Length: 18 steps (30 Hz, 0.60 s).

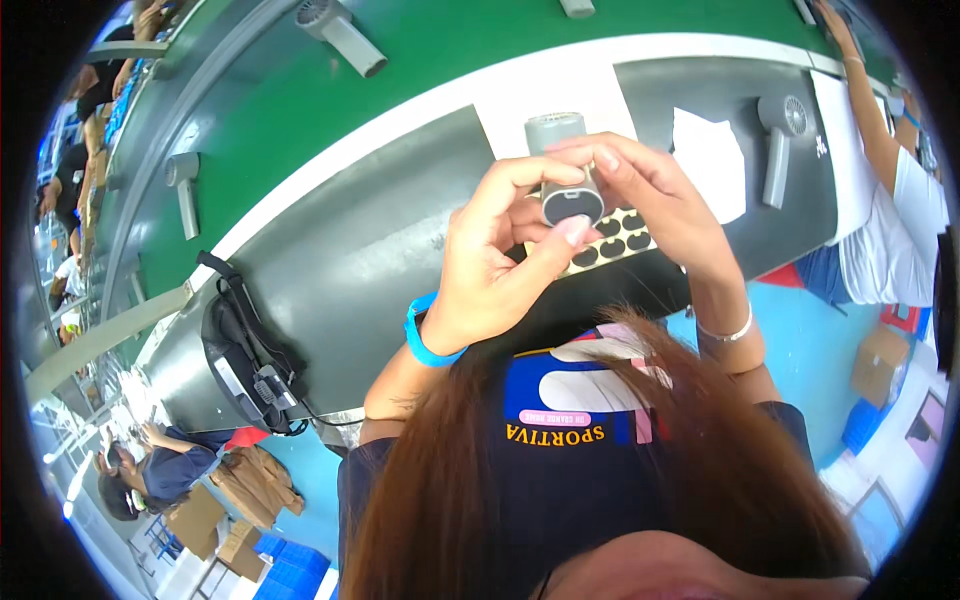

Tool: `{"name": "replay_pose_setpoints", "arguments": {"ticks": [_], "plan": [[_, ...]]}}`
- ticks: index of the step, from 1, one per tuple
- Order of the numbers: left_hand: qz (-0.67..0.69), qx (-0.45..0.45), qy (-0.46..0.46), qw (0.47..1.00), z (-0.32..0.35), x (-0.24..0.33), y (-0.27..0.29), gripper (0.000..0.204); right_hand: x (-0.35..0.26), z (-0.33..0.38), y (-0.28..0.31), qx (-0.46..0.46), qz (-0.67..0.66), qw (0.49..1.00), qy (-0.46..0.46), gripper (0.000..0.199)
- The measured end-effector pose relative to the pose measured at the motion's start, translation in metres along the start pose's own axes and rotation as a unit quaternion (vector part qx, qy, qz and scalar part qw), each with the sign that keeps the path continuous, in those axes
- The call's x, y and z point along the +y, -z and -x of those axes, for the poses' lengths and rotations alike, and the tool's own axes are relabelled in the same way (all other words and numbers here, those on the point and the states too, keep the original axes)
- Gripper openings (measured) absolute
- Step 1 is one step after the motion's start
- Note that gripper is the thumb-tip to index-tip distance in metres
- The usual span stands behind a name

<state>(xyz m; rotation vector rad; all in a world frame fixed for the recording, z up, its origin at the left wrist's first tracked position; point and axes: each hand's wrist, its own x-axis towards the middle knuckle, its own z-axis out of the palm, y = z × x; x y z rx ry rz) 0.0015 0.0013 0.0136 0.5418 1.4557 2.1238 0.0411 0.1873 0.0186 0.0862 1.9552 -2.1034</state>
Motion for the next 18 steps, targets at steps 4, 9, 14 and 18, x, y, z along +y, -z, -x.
{"name": "replay_pose_setpoints", "arguments": {"ticks": [4,9,14,18], "plan": [[-0.173,-0.056,-0.084,0.98,-0.028,0.015,0.009,0.025,0.001,-0.011,-0.005,0.078,0.01,0.996,0.053,0.034],[-0.217,-0.038,-0.315,0.923,-0.119,-0.022,-0.012,0.021,0.009,-0.055,0.062,0.235,-0.135,0.956,0.11,0.036],[-0.263,-0.018,-0.354,0.897,-0.212,-0.069,-0.012,0.018,0.001,-0.14,0.134,0.266,-0.03,0.941,0.209,0.031],[-0.373,0.048,-0.254,0.891,-0.209,-0.092,0.006,0.033,0.026,-0.187,0.212,0.246,0.115,0.947,0.172,0.033]]}}
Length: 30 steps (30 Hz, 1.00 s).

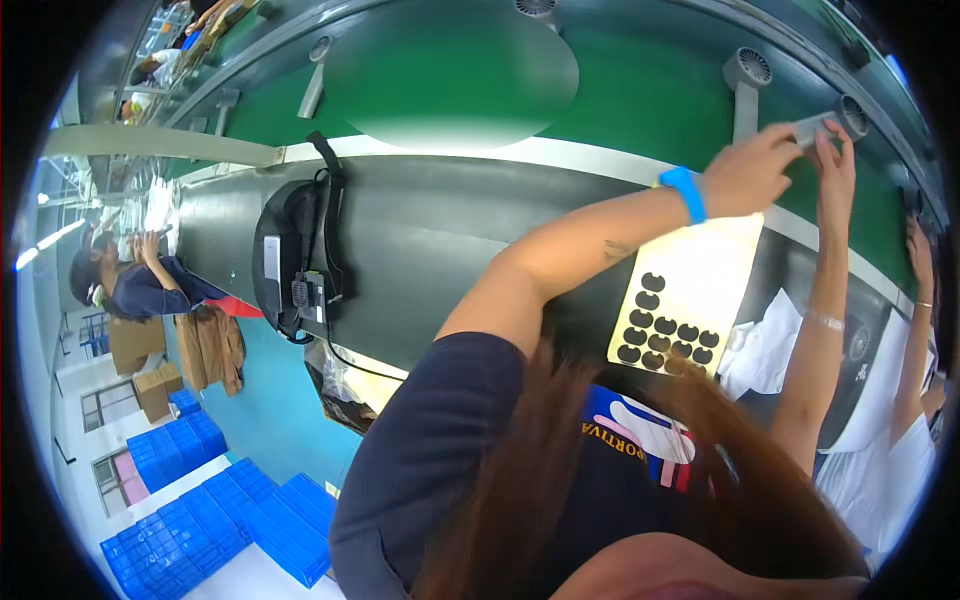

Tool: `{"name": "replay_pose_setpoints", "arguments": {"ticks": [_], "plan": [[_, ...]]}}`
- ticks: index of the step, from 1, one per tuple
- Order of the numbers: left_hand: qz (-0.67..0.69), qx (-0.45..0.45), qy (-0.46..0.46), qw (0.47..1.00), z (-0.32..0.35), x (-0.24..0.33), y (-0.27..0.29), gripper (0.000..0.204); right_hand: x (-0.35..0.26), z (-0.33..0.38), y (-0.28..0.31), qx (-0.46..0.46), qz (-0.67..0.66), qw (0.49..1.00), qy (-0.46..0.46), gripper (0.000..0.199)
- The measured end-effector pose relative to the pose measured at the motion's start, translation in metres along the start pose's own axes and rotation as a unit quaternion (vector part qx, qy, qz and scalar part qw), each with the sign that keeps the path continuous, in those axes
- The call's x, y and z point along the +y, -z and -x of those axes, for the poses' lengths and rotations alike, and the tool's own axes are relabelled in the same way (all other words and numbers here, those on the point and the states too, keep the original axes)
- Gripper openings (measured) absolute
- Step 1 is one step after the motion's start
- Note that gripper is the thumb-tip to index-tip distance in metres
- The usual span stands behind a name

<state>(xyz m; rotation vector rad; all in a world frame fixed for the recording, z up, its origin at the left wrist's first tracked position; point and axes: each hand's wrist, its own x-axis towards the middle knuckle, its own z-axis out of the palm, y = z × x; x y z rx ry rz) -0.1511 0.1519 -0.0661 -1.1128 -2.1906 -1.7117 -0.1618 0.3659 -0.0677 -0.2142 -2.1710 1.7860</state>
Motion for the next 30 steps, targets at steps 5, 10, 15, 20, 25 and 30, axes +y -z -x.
{"name": "replay_pose_setpoints", "arguments": {"ticks": [5,10,15,20,25,30], "plan": [[-0.393,0.078,-0.069,0.913,0.025,-0.034,0.042,0.036,-0.001,-0.004,0.004,0.038,0.162,0.984,-0.065,0.045],[-0.32,-0.015,-0.068,0.945,0.022,-0.036,0.051,0.046,-0.006,0.028,0.024,0.078,0.342,0.936,-0.016,0.036],[-0.446,-0.138,-0.241,0.851,-0.004,-0.052,0.062,0.027,-0.042,0.139,-0.022,-0.026,0.185,0.982,-0.006,0.028],[-0.178,0.021,-0.055,0.982,-0.02,-0.014,0.086,0.028,-0.076,0.251,-0.075,-0.08,0.166,0.982,-0.045,0.021],[-0.11,0.041,0.081,0.99,0.024,0.09,0.138,0.034,-0.073,0.276,-0.117,-0.079,0.21,0.974,0.003,0.019],[-0.033,0.02,0.008,0.999,0.086,0.127,0.156,0.036,-0.074,0.272,-0.135,-0.062,0.284,0.955,0.051,0.021]]}}
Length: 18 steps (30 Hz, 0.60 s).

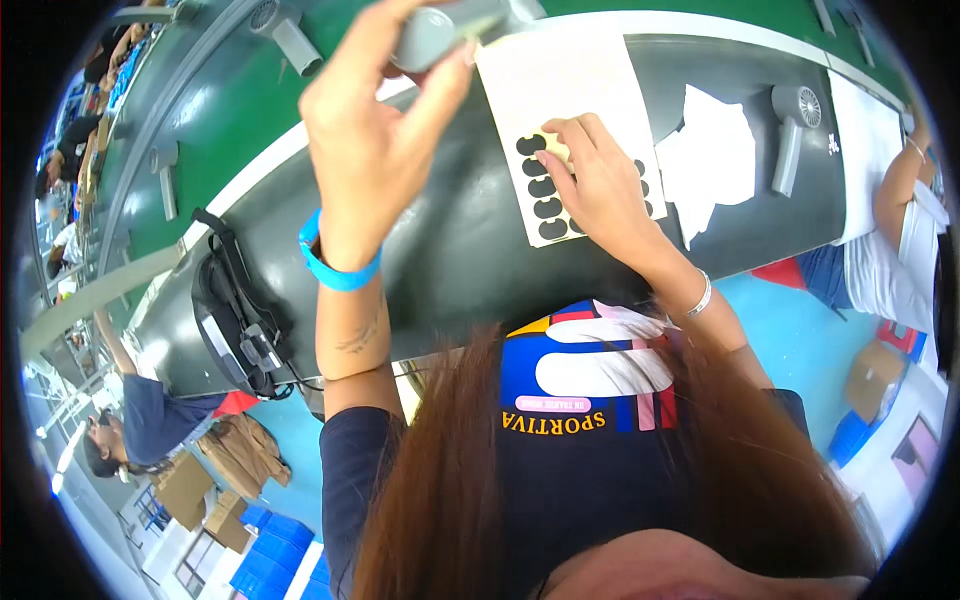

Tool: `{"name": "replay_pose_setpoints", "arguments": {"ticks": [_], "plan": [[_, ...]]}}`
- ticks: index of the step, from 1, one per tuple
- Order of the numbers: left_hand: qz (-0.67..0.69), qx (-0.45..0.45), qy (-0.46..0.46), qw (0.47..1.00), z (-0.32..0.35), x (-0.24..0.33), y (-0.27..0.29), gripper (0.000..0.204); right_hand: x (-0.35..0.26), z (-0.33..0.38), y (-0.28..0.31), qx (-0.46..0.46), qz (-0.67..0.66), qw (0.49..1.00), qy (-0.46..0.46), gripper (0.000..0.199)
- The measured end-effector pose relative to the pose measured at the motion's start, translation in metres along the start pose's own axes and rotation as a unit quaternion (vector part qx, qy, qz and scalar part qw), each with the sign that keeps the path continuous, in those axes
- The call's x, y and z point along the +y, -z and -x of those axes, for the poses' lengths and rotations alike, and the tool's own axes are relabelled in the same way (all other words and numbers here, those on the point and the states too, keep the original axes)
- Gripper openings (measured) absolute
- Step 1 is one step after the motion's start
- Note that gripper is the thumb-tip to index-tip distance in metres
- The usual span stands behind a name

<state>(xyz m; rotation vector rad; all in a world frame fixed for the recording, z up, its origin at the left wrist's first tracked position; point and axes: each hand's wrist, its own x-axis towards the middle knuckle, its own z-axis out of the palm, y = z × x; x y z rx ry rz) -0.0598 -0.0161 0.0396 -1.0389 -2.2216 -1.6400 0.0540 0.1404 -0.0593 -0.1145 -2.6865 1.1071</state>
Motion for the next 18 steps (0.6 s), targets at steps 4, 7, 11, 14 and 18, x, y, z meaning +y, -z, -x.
{"name": "replay_pose_setpoints", "arguments": {"ticks": [4,7,11,14,18], "plan": [[-0.03,-0.033,0.014,0.999,0.025,-0.011,-0.007,0.034,0.002,-0.004,-0.008,0.015,0.044,0.997,0.056,0.021],[-0.015,-0.031,0.016,0.999,0.03,-0.015,-0.011,0.035,-0.002,-0.005,-0.006,-0.004,0.001,1.0,0.018,0.019],[0.087,0.01,0.054,0.995,0.035,-0.024,-0.018,0.036,-0.003,-0.008,-0.011,0.005,0.014,1.0,-0.013,0.016],[0.13,0.007,0.06,0.99,0.039,-0.026,-0.022,0.036,0.0,-0.003,-0.012,0.002,-0.013,1.0,0.0,0.015],[0.126,-0.018,0.061,0.99,0.047,-0.018,-0.028,0.036,-0.011,-0.002,0.021,0.018,-0.186,0.981,-0.047,0.01]]}}
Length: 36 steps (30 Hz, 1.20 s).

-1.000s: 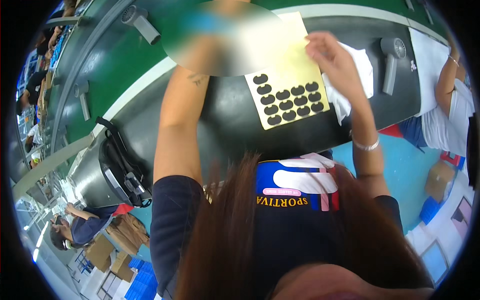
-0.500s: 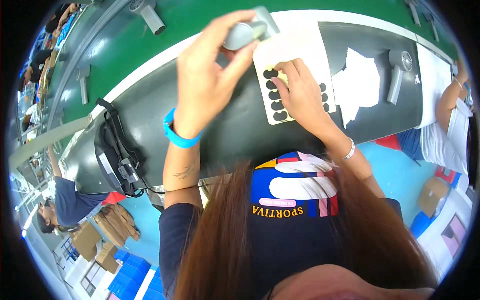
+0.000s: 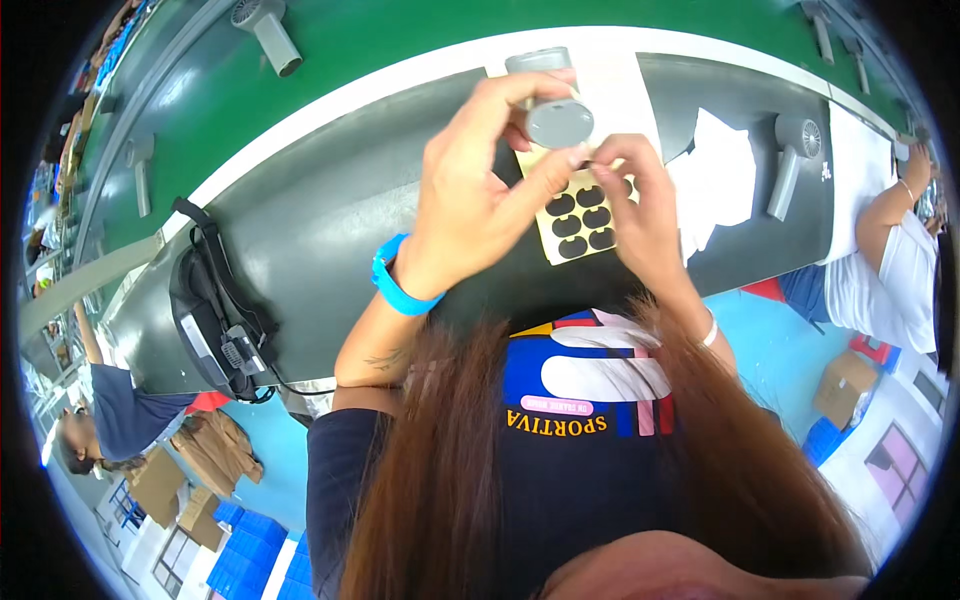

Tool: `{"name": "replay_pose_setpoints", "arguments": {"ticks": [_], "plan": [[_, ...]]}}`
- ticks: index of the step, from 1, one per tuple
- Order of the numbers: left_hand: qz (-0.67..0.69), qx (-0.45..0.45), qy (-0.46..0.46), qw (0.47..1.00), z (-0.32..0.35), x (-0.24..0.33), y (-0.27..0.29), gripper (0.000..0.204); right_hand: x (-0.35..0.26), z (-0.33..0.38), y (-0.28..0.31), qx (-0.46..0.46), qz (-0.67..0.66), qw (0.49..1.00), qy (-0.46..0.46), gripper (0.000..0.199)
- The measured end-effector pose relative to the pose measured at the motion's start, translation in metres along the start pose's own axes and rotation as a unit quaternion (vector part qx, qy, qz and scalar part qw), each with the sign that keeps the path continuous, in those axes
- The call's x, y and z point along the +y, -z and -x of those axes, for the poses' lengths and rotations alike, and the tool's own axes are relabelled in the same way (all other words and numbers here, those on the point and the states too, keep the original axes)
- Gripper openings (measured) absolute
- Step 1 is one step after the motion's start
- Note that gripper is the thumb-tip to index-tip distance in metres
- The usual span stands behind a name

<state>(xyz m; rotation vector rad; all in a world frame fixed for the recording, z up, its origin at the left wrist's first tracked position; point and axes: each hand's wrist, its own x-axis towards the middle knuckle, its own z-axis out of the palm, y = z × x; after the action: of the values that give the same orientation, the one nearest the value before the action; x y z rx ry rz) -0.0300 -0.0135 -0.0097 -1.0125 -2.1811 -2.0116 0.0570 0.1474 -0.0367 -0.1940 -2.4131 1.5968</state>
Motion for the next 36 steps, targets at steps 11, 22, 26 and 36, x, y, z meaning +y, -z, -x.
{"name": "replay_pose_setpoints", "arguments": {"ticks": [11,22,26,36], "plan": [[0.108,-0.037,0.025,0.993,0.001,0.01,-0.016,0.048,-0.072,-0.016,0.045,-0.003,-0.125,0.986,0.112,0.041],[0.219,-0.078,0.068,0.97,-0.001,0.013,-0.019,0.046,-0.072,-0.016,0.045,0.01,-0.169,0.985,0.016,0.042],[0.228,-0.077,0.078,0.968,0.0,0.013,-0.021,0.043,-0.071,-0.015,0.046,0.013,-0.162,0.987,0.016,0.042],[0.235,-0.07,0.09,0.965,0.001,0.016,-0.021,0.039,-0.075,-0.014,0.046,0.017,-0.151,0.988,0.01,0.039]]}}
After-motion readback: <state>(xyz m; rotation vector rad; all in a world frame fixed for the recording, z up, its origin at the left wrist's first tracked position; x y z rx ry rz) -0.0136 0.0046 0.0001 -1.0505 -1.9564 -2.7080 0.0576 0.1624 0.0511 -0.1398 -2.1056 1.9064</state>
